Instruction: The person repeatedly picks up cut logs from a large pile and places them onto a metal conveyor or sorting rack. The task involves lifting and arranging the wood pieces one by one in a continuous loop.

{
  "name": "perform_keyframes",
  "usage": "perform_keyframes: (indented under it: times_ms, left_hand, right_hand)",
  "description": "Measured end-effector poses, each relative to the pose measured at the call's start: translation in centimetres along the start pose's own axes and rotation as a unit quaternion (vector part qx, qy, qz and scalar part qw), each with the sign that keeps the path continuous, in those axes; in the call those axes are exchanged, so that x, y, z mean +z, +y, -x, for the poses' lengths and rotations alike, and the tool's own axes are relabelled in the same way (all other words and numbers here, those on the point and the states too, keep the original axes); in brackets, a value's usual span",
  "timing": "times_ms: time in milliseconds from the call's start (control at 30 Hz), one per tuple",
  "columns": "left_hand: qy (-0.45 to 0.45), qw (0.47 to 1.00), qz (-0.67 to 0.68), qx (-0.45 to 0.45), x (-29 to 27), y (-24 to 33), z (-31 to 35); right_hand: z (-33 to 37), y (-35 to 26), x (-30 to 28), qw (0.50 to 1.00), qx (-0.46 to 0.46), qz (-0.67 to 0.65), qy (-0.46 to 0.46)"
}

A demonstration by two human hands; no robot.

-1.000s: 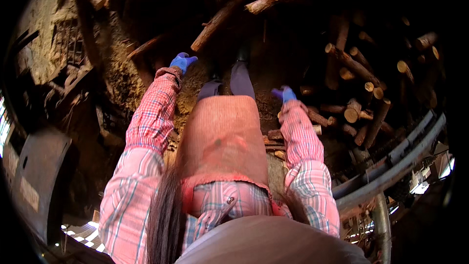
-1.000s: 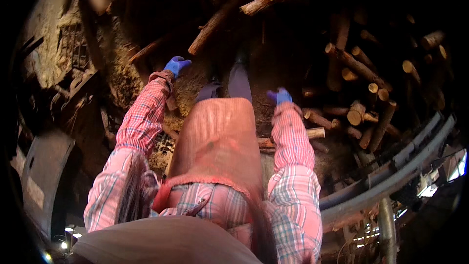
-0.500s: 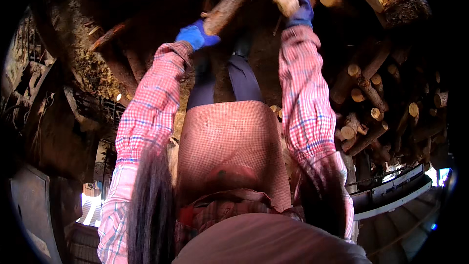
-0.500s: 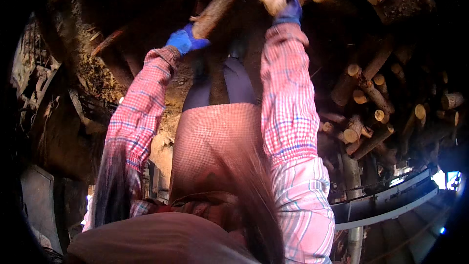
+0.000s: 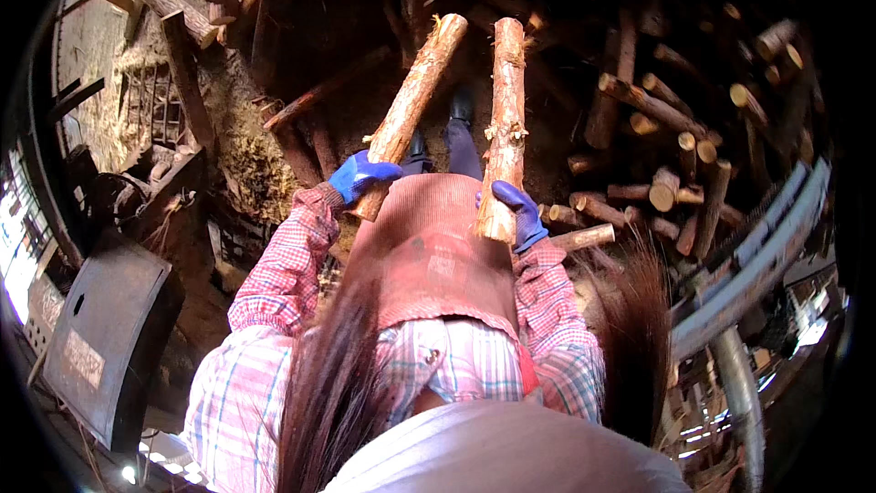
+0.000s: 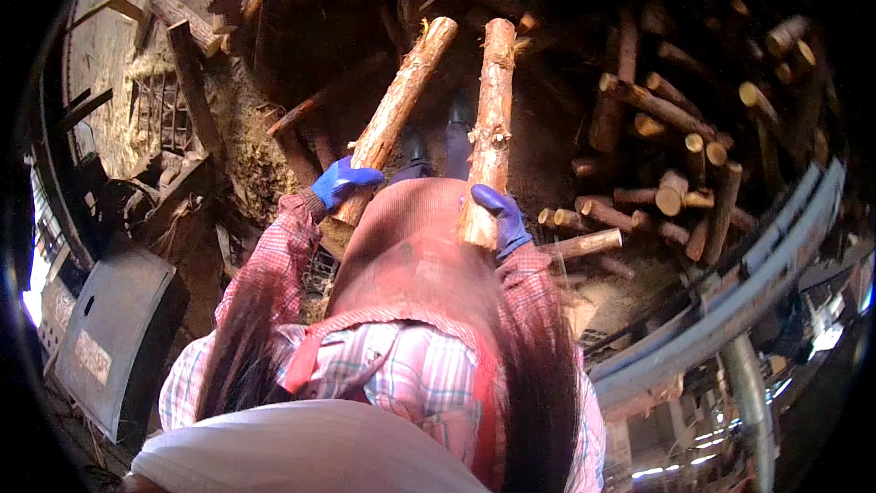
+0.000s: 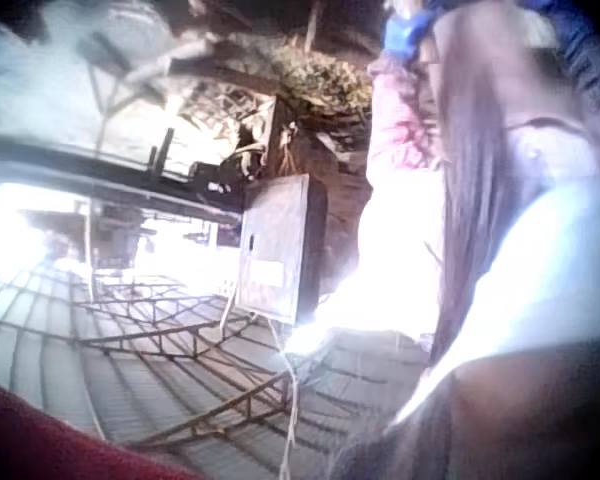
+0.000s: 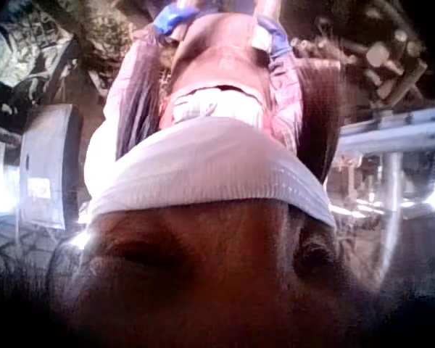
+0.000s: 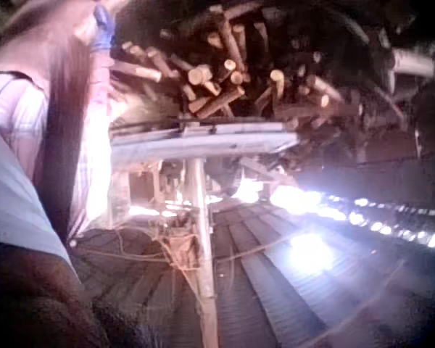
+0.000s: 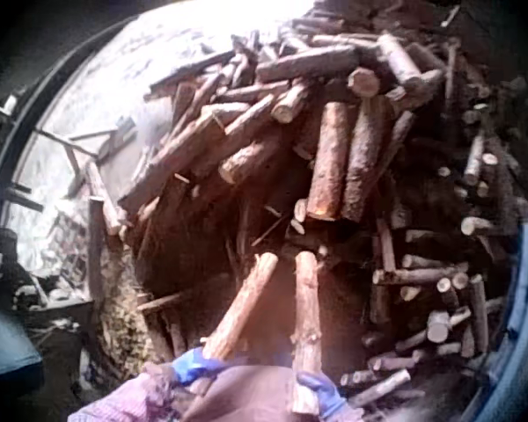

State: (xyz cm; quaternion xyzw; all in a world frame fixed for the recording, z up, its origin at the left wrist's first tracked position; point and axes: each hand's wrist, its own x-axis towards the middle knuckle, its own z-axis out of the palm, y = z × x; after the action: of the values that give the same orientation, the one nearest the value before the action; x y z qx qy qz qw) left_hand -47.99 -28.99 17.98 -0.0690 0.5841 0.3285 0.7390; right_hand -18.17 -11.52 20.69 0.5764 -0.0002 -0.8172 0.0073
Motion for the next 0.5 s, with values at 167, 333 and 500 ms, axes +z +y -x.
perform_keyframes:
  times_ms: [167, 333, 500]
  left_hand:
    - [-0.007, 0.999, -0.016, 0.027, 4.1, 0.3, 6.3]
    - [-0.074, 0.983, -0.115, 0.121, 7.2, 2.0, 8.8]
    - [-0.039, 0.985, -0.148, 0.075, 7.5, 3.1, 11.9]
  right_hand:
    - [10.4, 4.5, 0.1, 0.988, -0.14, -0.045, -0.042]
    - [20.5, 5.1, -2.7, 0.913, -0.399, -0.087, -0.02]
    - [26.5, 2.1, -2.2, 0.717, -0.659, -0.222, -0.036]
